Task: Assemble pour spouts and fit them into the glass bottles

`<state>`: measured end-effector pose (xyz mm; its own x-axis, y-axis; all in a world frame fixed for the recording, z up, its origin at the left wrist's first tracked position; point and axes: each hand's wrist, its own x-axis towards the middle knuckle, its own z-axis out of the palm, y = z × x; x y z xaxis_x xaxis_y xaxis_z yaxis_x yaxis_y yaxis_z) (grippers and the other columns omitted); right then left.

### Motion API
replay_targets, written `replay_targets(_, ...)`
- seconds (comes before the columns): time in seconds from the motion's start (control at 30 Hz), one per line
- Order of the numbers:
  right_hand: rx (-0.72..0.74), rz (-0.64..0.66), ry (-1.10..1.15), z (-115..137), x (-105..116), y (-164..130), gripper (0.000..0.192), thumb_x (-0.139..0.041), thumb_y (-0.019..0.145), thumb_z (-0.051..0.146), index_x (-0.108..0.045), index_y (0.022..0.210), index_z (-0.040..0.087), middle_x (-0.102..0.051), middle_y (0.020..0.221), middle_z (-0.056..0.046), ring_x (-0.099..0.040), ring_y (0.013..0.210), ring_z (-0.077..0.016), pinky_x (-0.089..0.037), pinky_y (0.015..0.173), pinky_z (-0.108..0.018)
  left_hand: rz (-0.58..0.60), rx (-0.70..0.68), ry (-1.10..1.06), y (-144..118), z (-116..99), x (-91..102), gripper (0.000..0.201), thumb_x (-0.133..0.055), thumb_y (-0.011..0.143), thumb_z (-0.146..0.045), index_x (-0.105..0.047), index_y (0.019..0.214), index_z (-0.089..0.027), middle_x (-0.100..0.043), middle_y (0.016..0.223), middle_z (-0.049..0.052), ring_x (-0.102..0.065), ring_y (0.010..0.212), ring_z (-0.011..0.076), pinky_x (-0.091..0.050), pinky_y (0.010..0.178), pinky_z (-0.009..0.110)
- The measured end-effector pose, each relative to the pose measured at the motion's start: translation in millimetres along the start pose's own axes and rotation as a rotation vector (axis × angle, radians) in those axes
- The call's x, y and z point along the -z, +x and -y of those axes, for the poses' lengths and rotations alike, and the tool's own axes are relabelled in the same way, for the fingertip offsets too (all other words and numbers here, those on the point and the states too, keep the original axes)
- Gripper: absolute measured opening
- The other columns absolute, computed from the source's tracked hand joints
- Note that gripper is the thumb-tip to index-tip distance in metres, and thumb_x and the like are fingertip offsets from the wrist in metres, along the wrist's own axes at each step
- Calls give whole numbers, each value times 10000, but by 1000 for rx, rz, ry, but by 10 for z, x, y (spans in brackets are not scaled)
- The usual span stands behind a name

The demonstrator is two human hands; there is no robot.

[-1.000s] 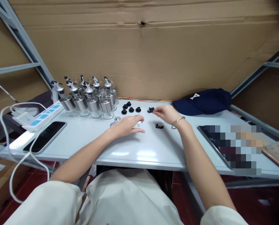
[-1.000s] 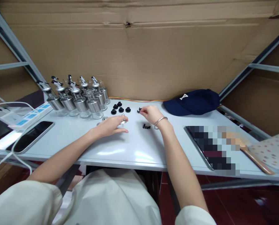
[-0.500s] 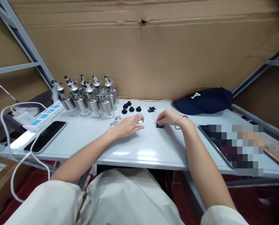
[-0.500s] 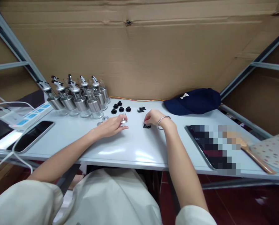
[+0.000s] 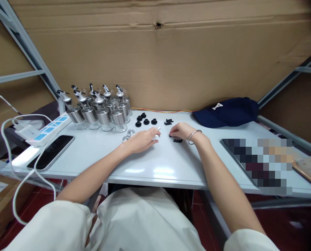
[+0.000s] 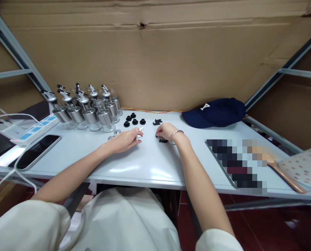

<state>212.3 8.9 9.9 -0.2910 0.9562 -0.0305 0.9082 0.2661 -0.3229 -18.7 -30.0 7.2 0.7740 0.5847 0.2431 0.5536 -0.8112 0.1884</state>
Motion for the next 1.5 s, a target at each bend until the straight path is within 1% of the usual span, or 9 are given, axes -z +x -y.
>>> replay_targets(0.17,67,-27,-97,112,-14,-20,144,-575,775,137,-708,728,170,-712,696,-50,-630,642,-171,-451,631,-254,5,15,6,-7,9,-8,220,-376,939,-284,-408,1127,-175,-562,1097,92,-617,894,201,-477,751,325)
replay_targets(0.27,57,-60,-32,144,-3,-31,158,-536,793,113,-656,702,163,-709,697,-54,-631,642,-162,-447,631,-245,-2,13,11,-5,9,-9,214,-385,938,-278,-409,1124,-175,-564,1097,88,-617,898,196,-473,752,314)
replay_targets(0.43,67,-86,356,162,22,-53,151,-498,800,104,-535,672,175,-716,721,-52,-647,664,-146,-482,641,-244,-2,2,30,-3,10,-13,222,-398,934,-267,-401,1132,-166,-570,1061,86,-618,862,193,-471,724,311)
replay_targets(0.57,160,-4,744,234,-15,-64,142,-534,762,107,-485,650,180,-705,671,-41,-663,653,-137,-508,612,-239,-6,-3,46,-2,9,-18,213,-410,930,-262,-394,1121,-169,-573,1059,81,-620,847,189,-466,697,298)
replay_targets(0.7,246,37,934,313,-44,-61,161,-646,713,176,-500,646,176,-681,611,-18,-654,612,-125,-507,587,-230,-37,-31,29,-3,22,-27,211,-419,925,-247,-378,1121,-182,-578,1021,64,-622,831,177,-463,687,284)
replay_targets(0.93,273,-104,1078,329,55,-96,287,-750,671,389,-615,760,152,-651,622,-1,-616,608,-115,-496,621,-263,-170,-101,7,-3,87,-108,190,-379,940,-291,-309,1086,-190,-544,1066,92,-611,766,154,-471,664,295)
replay_targets(1.1,310,-145,1193,326,76,-130,298,-807,611,379,-672,750,152,-664,642,-6,-613,629,-115,-490,657,-278,-263,-173,-21,15,93,-148,208,-331,954,-327,-230,1088,-204,-510,1065,100,-577,711,130,-463,630,288)
replay_targets(1.33,272,-203,1198,353,71,-148,298,-849,543,303,-696,759,166,-691,738,-21,-650,703,-153,-514,744,-343,-275,-173,-58,16,79,-152,200,-329,950,-340,-214,1068,-227,-486,1039,69,-532,647,107,-451,609,280)
replay_targets(1.5,266,-212,1183,447,95,-195,312,-862,501,318,-657,679,163,-668,698,-2,-623,660,-131,-518,723,-333,-277,-186,-61,14,67,-150,188,-331,948,-325,-218,1067,-232,-490,1038,63,-528,637,106,-446,626,282)
